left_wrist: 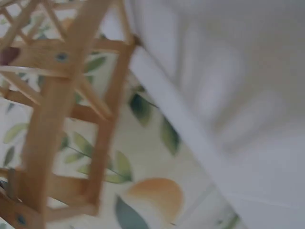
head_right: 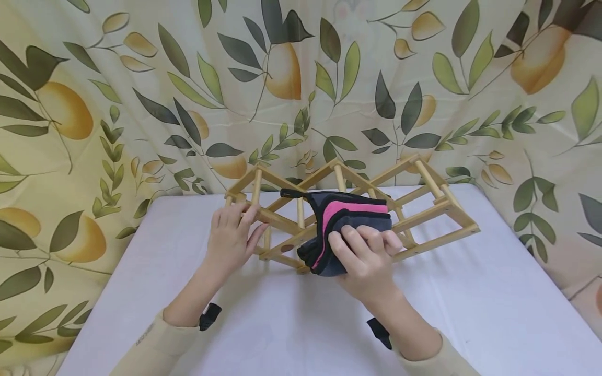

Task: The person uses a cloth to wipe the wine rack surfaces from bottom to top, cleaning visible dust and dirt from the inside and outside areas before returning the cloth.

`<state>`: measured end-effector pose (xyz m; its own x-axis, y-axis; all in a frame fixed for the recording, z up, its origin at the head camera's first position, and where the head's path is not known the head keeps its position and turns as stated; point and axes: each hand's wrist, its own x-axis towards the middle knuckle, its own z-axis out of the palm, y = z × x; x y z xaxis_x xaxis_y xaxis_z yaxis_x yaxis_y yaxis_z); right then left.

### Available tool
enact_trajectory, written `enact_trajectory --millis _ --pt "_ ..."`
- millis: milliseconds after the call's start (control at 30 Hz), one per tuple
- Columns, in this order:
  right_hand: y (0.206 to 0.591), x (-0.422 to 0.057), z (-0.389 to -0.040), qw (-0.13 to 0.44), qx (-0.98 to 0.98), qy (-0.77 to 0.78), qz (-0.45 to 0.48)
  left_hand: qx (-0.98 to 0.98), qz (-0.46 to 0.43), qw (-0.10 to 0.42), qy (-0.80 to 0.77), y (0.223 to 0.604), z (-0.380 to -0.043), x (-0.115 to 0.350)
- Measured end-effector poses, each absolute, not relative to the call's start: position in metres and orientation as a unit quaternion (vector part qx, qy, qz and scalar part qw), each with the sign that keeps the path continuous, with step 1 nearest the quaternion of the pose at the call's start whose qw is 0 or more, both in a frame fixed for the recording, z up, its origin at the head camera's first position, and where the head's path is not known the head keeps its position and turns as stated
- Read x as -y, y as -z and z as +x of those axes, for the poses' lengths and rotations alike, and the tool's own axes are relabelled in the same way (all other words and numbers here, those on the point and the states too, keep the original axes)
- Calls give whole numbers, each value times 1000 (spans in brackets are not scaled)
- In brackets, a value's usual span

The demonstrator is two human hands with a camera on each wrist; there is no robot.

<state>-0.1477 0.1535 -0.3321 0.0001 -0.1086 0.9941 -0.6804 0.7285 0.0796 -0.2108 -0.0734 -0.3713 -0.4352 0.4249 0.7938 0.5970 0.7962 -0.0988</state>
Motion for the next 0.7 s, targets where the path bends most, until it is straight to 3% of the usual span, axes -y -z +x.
enact_trajectory --millis 400,700 --pt "354 -138 -155 631 684 -202 303 845 -236 475 70 411 -211 124" --pt "389 -124 -159 581 710 -154 367 852 -237 462 72 424 -212 125"
